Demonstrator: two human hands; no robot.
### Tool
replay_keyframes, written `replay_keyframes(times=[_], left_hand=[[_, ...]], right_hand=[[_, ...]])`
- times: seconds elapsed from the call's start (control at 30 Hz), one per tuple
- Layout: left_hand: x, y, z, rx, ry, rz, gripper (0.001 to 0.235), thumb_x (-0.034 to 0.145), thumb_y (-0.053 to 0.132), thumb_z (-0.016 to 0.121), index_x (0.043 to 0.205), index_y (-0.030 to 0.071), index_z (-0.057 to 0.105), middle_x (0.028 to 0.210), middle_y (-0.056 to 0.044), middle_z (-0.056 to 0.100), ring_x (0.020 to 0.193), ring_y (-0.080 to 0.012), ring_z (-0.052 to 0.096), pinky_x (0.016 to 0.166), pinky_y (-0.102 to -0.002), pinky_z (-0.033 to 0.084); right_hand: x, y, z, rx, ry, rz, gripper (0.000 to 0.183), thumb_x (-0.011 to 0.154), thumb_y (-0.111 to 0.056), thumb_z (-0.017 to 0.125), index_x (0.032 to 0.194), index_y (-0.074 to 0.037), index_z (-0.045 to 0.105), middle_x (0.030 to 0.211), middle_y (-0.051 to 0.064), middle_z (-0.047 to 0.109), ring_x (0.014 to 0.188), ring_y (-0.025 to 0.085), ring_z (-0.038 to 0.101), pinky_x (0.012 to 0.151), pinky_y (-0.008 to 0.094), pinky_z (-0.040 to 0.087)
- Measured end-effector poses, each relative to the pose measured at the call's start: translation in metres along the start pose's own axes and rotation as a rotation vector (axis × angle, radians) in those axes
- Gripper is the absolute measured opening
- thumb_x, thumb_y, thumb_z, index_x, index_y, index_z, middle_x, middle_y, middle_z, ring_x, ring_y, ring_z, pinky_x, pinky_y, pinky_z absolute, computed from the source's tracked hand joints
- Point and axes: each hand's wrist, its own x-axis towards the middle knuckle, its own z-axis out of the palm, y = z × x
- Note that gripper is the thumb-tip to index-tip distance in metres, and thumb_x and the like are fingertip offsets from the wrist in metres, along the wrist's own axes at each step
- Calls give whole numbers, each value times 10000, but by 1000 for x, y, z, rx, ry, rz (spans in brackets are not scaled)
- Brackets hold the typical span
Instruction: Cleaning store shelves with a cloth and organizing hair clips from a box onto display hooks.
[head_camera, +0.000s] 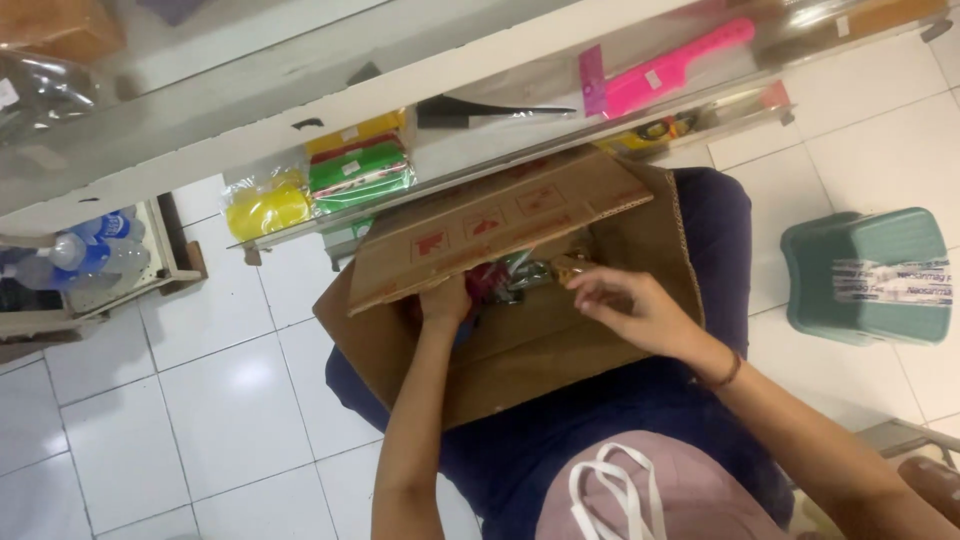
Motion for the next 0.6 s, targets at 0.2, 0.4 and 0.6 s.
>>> replay_keyframes(times=[0.2, 0.4, 0.6], left_hand=[[-20, 76, -100, -774, -134, 9, 572, 838, 109, 741, 1385, 55, 583, 1332, -234, 640, 1254, -379, 594, 1062, -431, 455], [-24, 111, -115, -1437, -541, 160, 743, 883, 133, 714, 1547, 172, 383, 1277, -155, 638, 1200, -288, 602, 1030, -350, 480], [31, 61, 80, -602, -226, 82, 449, 880, 116, 693, 1321, 60, 632, 1283, -236, 690, 1243, -382, 642, 1062, -436, 502]], right_hand=[[3, 61, 13, 152, -30, 278, 542, 903, -101, 684, 1407, -108, 486, 1137, 31, 676, 1028, 140, 681, 865, 307, 582], [60, 121, 12, 118, 220, 174, 452, 866, -121, 749, 1275, -49, 569, 1179, 129, 682, 1083, 230, 655, 958, 366, 522], [105, 102, 19, -609, 252, 59, 393, 839, -164, 777, 1192, -24, 676, 1146, 194, 701, 1072, 359, 667, 908, 435, 544]])
